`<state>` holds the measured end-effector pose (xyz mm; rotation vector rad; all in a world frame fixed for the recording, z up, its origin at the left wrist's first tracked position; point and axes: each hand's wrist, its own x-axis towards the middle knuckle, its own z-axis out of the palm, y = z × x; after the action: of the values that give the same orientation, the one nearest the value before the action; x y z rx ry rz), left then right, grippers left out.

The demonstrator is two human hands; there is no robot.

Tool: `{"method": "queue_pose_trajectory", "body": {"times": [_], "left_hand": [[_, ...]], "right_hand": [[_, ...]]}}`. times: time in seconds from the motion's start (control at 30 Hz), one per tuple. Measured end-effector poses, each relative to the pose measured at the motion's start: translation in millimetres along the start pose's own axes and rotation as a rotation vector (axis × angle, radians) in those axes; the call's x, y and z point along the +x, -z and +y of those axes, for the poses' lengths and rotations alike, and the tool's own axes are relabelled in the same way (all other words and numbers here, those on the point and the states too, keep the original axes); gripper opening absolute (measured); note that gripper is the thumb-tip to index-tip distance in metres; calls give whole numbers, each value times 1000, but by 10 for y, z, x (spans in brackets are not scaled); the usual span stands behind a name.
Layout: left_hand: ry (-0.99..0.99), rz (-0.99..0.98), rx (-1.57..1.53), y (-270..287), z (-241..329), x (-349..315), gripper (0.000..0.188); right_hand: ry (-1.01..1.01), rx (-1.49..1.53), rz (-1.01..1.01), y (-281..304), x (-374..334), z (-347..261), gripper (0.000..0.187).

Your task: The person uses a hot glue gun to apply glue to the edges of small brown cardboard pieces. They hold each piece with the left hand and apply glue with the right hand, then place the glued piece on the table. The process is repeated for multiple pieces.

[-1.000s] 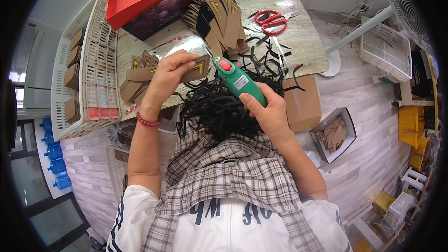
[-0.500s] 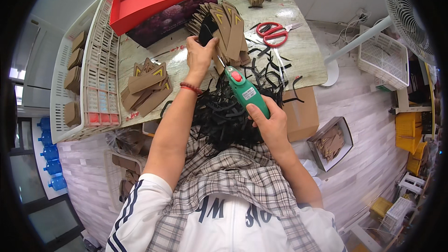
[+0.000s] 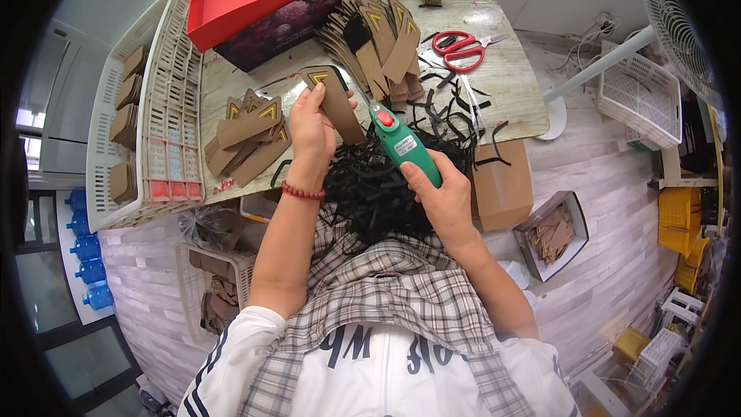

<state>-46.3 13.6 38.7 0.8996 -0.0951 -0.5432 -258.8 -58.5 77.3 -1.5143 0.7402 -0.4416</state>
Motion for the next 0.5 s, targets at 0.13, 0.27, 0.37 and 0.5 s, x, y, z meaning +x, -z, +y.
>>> {"method": "queue_pose_trajectory", "body": {"times": [0.13,0.27,0.37,0.5], "left_hand": [[-13,16,-60,-18,21,-121,14],[7,51,-134,-162,58,-241,12],[4,101,-154,-262,50,-285,11],[-17,133,-134,-268,-8,-295,12]], "right_hand": [[14,-16,9,6,-9,-30,35],[5,-20,9,20,-23,-27,34],[14,-12,1,24,-35,-30,34],[19,6,-2,26,-47,-66,33]]}}
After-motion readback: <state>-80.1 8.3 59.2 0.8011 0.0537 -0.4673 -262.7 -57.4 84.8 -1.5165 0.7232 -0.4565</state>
